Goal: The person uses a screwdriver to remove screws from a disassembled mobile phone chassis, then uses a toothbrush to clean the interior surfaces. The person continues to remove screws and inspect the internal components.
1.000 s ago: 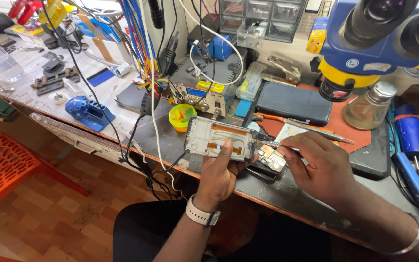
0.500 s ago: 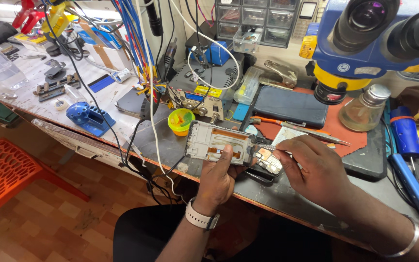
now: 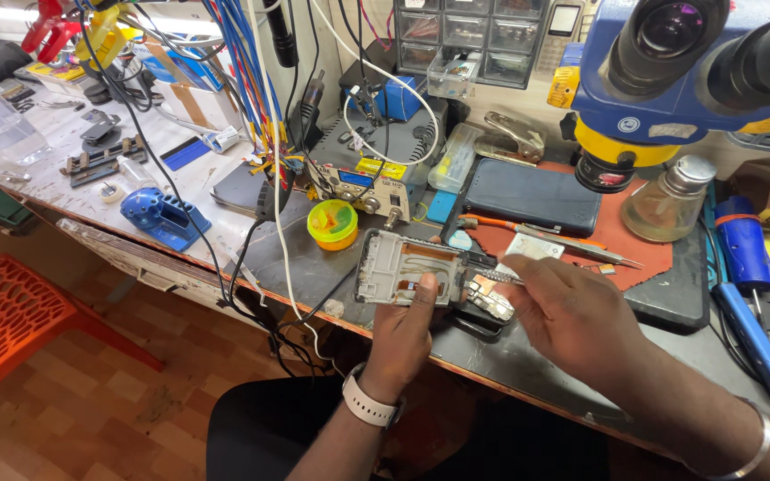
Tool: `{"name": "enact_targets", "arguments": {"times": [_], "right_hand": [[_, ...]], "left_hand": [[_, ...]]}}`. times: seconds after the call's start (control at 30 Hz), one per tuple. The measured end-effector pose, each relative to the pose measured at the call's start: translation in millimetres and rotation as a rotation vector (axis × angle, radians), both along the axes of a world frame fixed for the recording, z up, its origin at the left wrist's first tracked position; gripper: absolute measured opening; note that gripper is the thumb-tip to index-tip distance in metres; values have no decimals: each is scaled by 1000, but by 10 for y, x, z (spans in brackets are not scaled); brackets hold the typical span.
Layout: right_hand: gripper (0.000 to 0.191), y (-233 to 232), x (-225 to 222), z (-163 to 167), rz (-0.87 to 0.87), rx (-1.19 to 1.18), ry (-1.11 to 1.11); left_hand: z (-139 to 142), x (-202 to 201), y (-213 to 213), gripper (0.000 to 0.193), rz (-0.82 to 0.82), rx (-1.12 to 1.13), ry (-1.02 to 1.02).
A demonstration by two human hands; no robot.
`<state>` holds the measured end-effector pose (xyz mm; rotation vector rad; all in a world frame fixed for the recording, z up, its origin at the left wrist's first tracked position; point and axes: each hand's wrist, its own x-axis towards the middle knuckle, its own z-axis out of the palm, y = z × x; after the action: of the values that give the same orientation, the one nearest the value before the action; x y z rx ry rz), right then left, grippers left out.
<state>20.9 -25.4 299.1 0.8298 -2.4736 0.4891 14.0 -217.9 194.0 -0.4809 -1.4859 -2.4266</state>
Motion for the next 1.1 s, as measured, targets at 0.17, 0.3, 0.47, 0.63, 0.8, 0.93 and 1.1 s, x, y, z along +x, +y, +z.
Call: {"name": "enact_targets", "arguments": {"times": [0.17, 0.3, 0.47, 0.63, 0.8, 0.93, 1.1], "right_hand": [[30, 30, 18, -2, 284, -87, 245], [41, 30, 25, -10, 27, 31, 103], [37, 21, 28, -10, 264, -32, 309], [39, 13, 32, -30, 155, 43, 197], [41, 46, 4, -49, 223, -21, 364], [26, 60, -4, -49, 140, -16, 143], [10, 27, 14, -37, 196, -206, 246]], "left_hand": [[46, 61, 13, 36, 33, -117, 62], [79, 66, 25, 37, -3, -31, 11], [68, 46, 16, 40, 18, -12, -8], [21, 32, -3, 42, -24, 38, -40], [-1, 19, -21, 41, 3, -12, 12], [1, 0, -19, 37, -50, 32, 8], [23, -49, 3, 40, -101, 276, -53]]}}
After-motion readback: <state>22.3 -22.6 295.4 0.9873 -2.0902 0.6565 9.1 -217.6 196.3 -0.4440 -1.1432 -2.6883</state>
